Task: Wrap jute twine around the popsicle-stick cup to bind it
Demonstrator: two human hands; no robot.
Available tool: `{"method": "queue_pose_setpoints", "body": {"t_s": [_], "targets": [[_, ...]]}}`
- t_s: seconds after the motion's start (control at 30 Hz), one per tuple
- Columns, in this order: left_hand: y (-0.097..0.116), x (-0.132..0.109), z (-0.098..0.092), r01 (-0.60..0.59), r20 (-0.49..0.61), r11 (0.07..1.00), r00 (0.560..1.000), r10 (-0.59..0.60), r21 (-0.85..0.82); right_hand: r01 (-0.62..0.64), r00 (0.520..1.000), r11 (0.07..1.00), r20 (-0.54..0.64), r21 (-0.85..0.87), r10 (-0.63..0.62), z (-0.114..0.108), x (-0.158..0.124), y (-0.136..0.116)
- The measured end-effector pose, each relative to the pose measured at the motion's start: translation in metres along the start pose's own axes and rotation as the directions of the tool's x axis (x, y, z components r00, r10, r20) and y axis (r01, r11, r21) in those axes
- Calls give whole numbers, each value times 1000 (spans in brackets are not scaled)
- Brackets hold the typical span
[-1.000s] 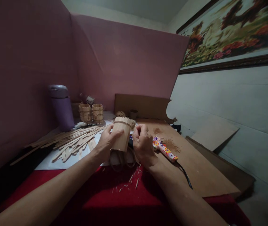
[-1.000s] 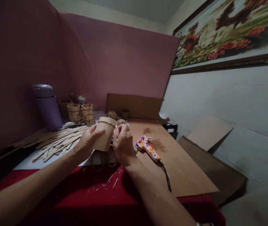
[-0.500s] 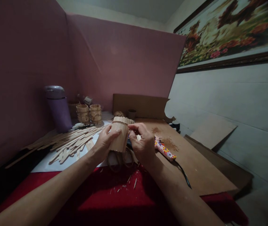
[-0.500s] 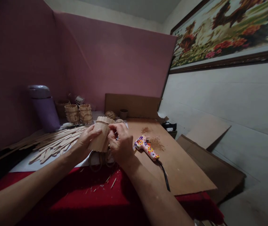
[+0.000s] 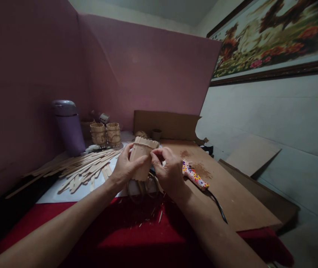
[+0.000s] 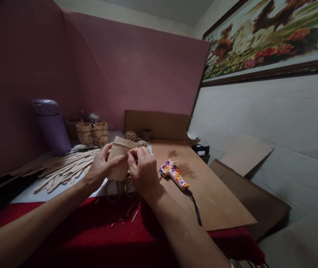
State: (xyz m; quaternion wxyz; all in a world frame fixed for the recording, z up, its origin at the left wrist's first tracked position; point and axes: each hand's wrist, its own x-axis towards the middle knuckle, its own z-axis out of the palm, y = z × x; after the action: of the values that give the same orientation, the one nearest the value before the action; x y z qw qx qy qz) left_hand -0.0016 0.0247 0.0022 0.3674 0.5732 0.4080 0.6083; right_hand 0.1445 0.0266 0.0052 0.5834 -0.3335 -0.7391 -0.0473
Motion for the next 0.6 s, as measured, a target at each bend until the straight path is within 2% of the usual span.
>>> {"method": "queue_pose_setpoints", "body": {"t_s": [0.17,0.3,0.5,0.6], "targets": [[9,-3,3,-47,-22,998,999,48,49,-61,998,998,-12,10,61,2,-3,0],[9,-4,4,2,-24,1000,1000,-2,-18,-61,998,998,24,21,60,3,-6,-2],[0,-2,2,133,102,966,988,-113,-222,-155,987,985,-34,81,158,2,-5,-2],[-2,-1,2,152,127,954,984,-122,-259,-128,991,989,-17,75,130,2,-3,-2]]}}
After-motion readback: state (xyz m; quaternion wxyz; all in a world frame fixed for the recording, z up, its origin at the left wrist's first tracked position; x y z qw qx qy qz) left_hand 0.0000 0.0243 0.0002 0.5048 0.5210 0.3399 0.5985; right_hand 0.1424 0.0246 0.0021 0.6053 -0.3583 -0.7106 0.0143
